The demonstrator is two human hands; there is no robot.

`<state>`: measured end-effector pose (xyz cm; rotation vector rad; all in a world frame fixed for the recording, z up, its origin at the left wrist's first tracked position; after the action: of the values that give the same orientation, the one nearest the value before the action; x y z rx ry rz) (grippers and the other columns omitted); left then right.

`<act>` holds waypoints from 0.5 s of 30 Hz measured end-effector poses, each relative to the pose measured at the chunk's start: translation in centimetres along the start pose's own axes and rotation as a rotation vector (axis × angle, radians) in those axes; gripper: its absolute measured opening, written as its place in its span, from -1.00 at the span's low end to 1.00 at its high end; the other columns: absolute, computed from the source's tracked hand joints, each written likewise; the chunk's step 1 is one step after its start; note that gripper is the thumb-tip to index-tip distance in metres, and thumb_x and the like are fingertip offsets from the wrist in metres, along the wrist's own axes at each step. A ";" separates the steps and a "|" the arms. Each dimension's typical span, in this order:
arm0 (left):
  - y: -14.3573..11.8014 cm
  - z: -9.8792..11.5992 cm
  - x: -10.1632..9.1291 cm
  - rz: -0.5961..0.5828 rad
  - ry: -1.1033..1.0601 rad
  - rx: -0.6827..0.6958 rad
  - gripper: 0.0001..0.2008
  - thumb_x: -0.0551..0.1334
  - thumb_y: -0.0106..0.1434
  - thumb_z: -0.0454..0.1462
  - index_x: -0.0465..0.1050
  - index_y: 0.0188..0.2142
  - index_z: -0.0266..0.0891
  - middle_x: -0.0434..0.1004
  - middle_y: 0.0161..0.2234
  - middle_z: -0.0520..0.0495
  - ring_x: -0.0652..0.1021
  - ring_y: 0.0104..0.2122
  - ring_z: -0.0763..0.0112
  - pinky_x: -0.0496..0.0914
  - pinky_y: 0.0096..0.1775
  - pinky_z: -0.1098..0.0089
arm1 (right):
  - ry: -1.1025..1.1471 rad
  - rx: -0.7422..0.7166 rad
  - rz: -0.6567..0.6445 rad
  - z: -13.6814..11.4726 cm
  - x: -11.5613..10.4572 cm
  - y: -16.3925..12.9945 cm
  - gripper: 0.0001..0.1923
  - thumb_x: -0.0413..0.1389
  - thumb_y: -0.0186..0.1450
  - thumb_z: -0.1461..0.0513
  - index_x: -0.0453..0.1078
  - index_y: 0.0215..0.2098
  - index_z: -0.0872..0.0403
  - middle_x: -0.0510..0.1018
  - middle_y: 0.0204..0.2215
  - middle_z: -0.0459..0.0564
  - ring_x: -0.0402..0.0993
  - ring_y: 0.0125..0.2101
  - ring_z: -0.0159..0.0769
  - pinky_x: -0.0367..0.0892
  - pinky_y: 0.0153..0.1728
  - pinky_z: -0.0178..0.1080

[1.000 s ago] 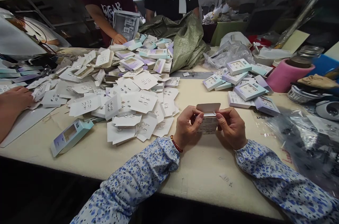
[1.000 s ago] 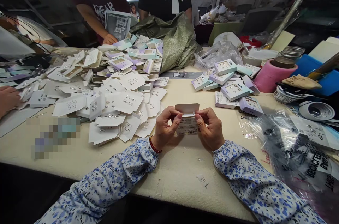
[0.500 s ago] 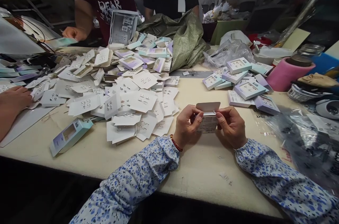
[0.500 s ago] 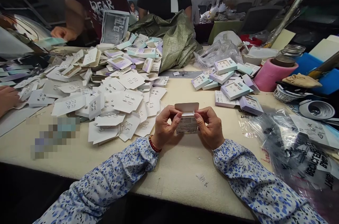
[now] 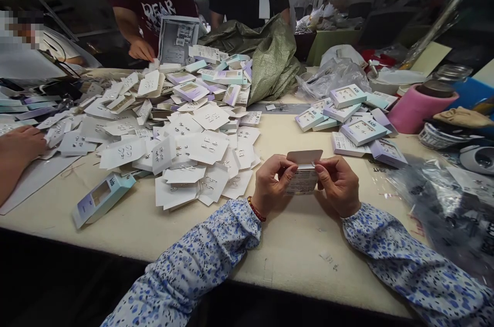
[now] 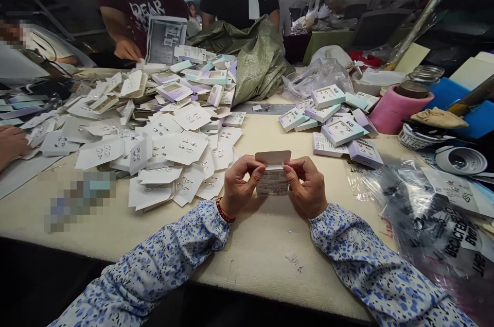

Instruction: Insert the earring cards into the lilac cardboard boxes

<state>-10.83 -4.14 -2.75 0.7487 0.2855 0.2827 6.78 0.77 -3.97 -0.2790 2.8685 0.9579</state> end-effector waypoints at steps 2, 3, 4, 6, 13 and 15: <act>0.0 0.0 0.0 -0.001 0.003 -0.001 -0.83 0.25 0.38 -0.20 0.48 -0.32 -0.24 0.51 -0.35 -0.03 0.49 -0.38 0.49 0.39 -0.36 0.47 | -0.001 0.001 0.011 0.0 0.0 -0.1 -0.85 0.19 0.36 0.13 0.42 -0.23 0.04 0.54 -0.46 -0.10 0.40 -0.62 -0.43 0.35 -0.64 -0.35; 0.0 0.0 0.0 -0.002 0.005 -0.004 -0.82 0.25 0.38 -0.20 0.48 -0.33 -0.24 0.51 -0.35 -0.04 0.49 -0.38 0.48 0.39 -0.36 0.46 | -0.003 0.004 0.015 0.1 0.0 -0.1 -0.84 0.19 0.36 0.12 0.42 -0.23 0.04 0.54 -0.46 -0.09 0.41 -0.62 -0.42 0.35 -0.64 -0.35; 0.0 0.0 0.0 -0.003 0.007 -0.008 -0.81 0.24 0.38 -0.19 0.48 -0.33 -0.24 0.51 -0.35 -0.04 0.50 -0.38 0.48 0.39 -0.36 0.46 | -0.006 0.007 0.016 0.1 0.0 -0.1 -0.83 0.19 0.36 0.11 0.42 -0.23 0.04 0.55 -0.45 -0.08 0.42 -0.61 -0.41 0.35 -0.65 -0.34; 0.0 0.1 0.0 -0.004 0.003 -0.014 -0.82 0.24 0.38 -0.19 0.48 -0.32 -0.24 0.51 -0.35 -0.04 0.49 -0.38 0.47 0.39 -0.36 0.46 | -0.009 0.005 0.014 0.1 0.0 -0.1 -0.84 0.19 0.36 0.11 0.43 -0.23 0.04 0.55 -0.44 -0.08 0.42 -0.60 -0.41 0.35 -0.65 -0.35; -0.1 0.1 0.1 -0.016 0.001 -0.034 -0.83 0.24 0.38 -0.20 0.47 -0.31 -0.23 0.50 -0.35 -0.03 0.48 -0.39 0.48 0.38 -0.37 0.47 | -0.020 0.019 0.001 0.3 -0.2 -0.2 -0.83 0.19 0.36 0.11 0.44 -0.24 0.04 0.55 -0.45 -0.07 0.43 -0.58 -0.39 0.36 -0.65 -0.35; -0.1 0.0 0.1 -0.018 0.000 -0.038 -0.83 0.24 0.38 -0.19 0.47 -0.31 -0.23 0.50 -0.36 -0.02 0.48 -0.39 0.49 0.37 -0.37 0.47 | -0.024 0.024 0.000 0.3 -0.2 -0.2 -0.83 0.20 0.36 0.10 0.44 -0.24 0.04 0.55 -0.44 -0.07 0.44 -0.58 -0.39 0.36 -0.65 -0.34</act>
<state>-10.73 -4.16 -2.79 0.7081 0.2859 0.2702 6.99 0.85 -4.32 -0.2640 2.8560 0.9194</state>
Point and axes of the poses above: each hand's wrist, its own y-axis towards the middle knuckle, its own x-axis out of the palm, z = x × y, the point moved 2 cm from there along y, towards the middle knuckle
